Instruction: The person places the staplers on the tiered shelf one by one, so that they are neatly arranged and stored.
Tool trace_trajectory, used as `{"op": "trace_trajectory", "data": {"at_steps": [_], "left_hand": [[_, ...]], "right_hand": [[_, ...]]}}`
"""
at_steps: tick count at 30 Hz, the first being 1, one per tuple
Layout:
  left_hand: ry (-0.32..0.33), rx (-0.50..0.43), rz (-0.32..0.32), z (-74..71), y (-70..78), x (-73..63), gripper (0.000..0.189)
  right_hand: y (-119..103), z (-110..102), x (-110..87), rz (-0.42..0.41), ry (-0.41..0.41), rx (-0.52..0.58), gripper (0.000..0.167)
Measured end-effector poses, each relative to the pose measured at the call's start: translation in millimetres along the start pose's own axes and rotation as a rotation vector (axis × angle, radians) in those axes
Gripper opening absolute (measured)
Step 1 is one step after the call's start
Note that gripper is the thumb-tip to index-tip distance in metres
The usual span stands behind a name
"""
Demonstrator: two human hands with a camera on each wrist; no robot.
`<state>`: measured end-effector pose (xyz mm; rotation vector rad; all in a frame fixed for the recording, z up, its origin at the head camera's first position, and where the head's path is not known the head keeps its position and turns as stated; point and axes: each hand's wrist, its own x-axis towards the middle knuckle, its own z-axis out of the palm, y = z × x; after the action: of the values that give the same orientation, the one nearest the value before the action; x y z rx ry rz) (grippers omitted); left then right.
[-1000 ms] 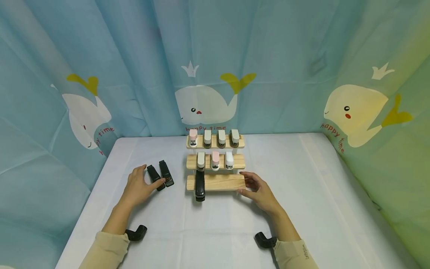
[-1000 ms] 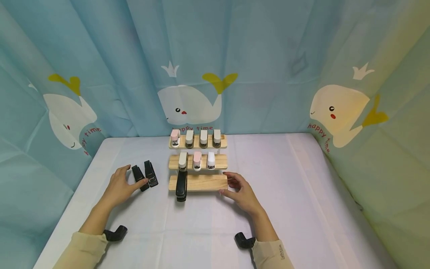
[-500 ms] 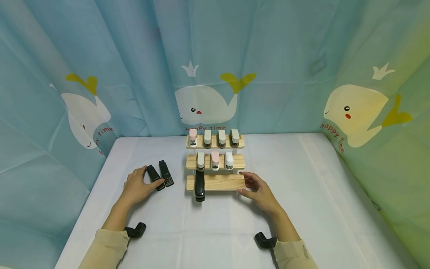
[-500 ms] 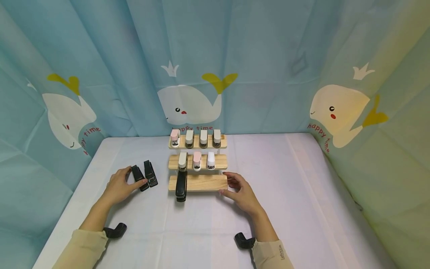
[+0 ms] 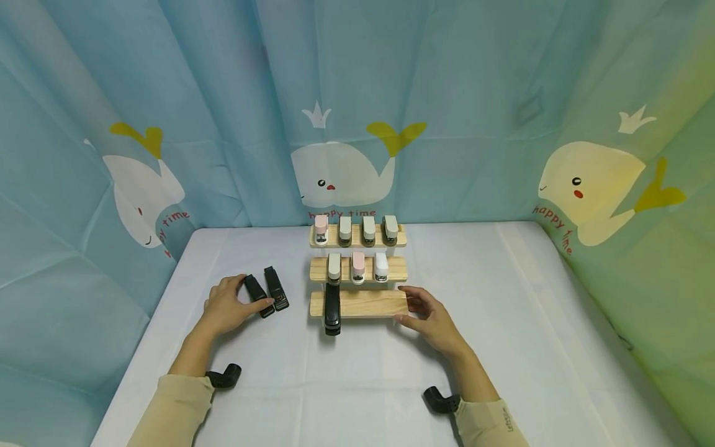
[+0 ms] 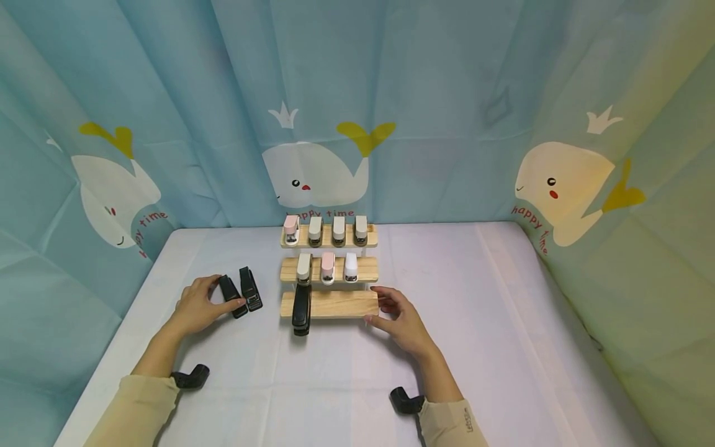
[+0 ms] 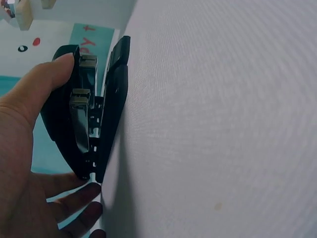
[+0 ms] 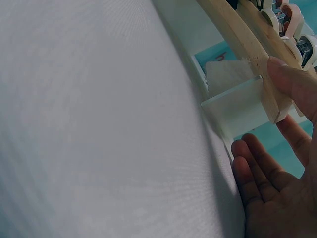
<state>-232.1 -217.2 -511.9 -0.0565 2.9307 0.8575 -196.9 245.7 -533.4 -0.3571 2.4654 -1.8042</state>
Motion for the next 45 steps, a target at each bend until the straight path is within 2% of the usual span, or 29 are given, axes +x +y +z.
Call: {"op": "trace_trajectory", "data": {"at_steps": [20,31,45], "left_hand": [[0.002,-0.085,-0.008,1.8,-5.2,-0.8,0.11],[-0.017,-0.148,-0.054,-0.5,-5.5,-4.9,0.112],[-0.023,-0.205,-0.006,-4.1,-3.0,-12.6,0.108]], "right_hand": [[1,0,-0.2,0.016,0.002,-0.002,0.064],[1,1,0.5,0.019,0.005,-0.011,0.063],[-2,1,0.1,0.015,0.008,-0.011,0.064]]}}
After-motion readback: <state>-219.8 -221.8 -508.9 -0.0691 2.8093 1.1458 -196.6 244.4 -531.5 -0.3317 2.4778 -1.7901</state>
